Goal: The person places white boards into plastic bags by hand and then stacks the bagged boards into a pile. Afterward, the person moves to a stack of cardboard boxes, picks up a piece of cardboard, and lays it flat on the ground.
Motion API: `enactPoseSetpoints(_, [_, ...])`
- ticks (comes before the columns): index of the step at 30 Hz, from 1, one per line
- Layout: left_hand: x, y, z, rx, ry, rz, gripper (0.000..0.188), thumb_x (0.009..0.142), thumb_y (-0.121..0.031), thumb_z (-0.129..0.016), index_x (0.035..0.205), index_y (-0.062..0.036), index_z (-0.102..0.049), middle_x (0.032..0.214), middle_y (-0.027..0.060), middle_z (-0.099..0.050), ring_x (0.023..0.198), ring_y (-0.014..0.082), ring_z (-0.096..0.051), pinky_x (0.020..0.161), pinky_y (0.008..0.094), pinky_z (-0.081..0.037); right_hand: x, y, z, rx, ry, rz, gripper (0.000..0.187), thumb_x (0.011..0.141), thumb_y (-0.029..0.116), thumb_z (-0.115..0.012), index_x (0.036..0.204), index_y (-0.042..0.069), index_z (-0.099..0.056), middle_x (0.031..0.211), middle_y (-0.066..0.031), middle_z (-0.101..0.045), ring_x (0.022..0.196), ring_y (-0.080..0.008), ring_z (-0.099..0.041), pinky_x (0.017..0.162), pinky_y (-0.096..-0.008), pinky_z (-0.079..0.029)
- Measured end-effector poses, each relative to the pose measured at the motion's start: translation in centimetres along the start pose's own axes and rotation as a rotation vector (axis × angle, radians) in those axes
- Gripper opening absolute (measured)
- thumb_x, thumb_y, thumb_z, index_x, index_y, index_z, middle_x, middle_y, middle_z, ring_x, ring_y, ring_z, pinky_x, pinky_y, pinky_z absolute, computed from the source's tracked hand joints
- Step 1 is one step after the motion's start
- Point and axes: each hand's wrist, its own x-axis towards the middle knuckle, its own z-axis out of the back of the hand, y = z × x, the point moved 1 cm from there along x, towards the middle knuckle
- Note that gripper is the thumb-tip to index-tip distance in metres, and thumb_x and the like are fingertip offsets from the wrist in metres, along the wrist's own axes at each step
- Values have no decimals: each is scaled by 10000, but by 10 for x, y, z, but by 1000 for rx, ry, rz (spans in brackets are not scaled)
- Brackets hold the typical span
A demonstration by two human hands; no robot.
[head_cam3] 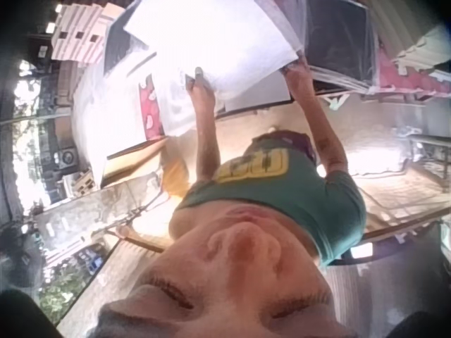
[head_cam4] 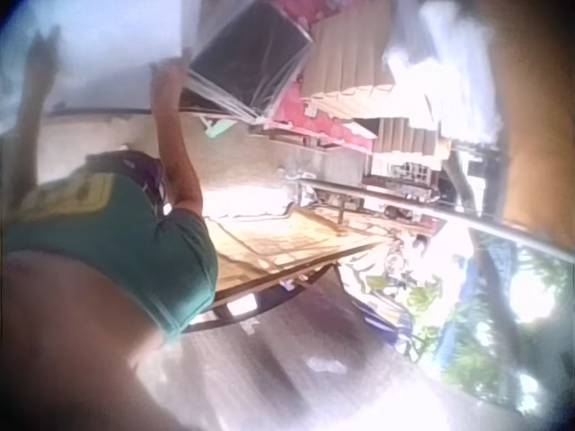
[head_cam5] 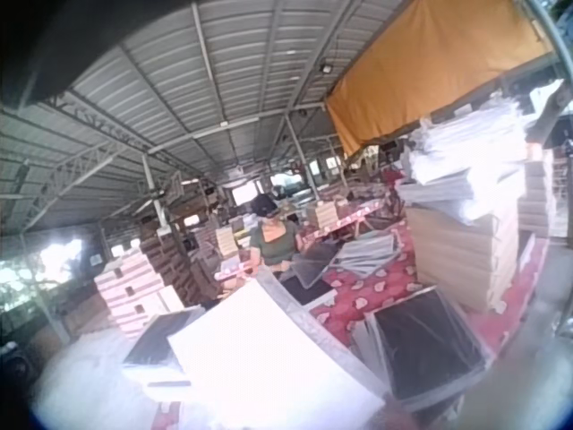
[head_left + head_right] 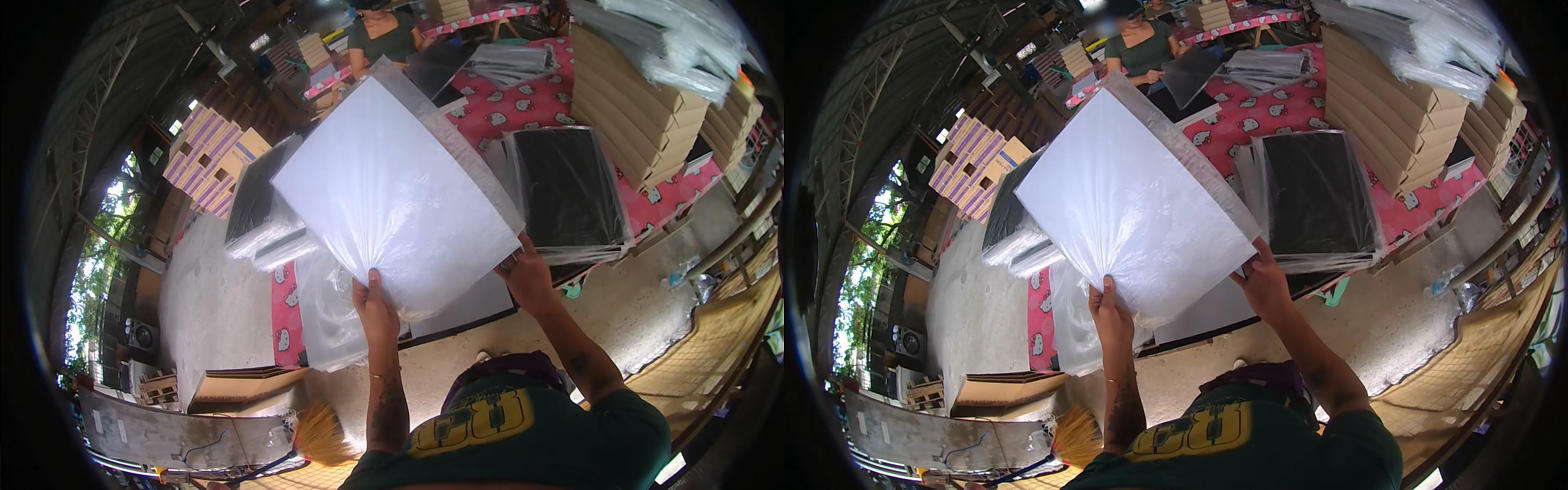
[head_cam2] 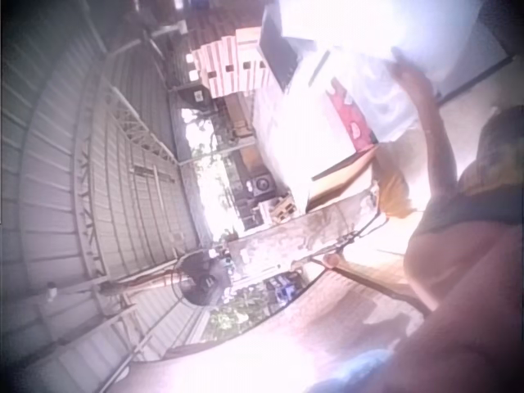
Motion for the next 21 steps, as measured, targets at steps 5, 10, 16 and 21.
enactPoseSetpoints(5, [-9,0,-7,-38,-25,66,396,934,-77,-513,1303,32,-417,1248,118,-520,1128,190,-486,1006,321,-348,39,-2,-17,-243,-55,304,324,904,169,-576,1201,63,-502,1177,-74,-554,1075,-172,-542,927,-338,-432])
enactPoseSetpoints(10, [-15,-9,-17,-59,-71,20,245,927,-91,-537,1157,-8,-553,1120,64,-594,1020,145,-524,936,294,-387,54,11,-9,-93,-127,352,201,949,138,-450,1108,49,-533,1106,-69,-592,1024,-187,-571,896,-330,-470])
enactPoseSetpoints(16, [-8,-13,-13,-87,-153,-27,267,952,-109,-497,1193,6,-500,1088,63,-569,995,138,-514,891,289,-408,31,0,-1,151,-135,305,293,956,309,-438,1083,73,-556,1060,-66,-603,1055,-200,-553,962,-407,-420])
enactPoseSetpoints(21, [-3,-2,-26,-41,-131,-42,211,957,-163,-513,1102,-13,-540,986,36,-586,911,114,-529,838,262,-422,20,-1,-47,23,-87,126,517,940,509,-413,1227,81,-450,1249,-48,-512,1099,-210,-523,962,-442,-408])
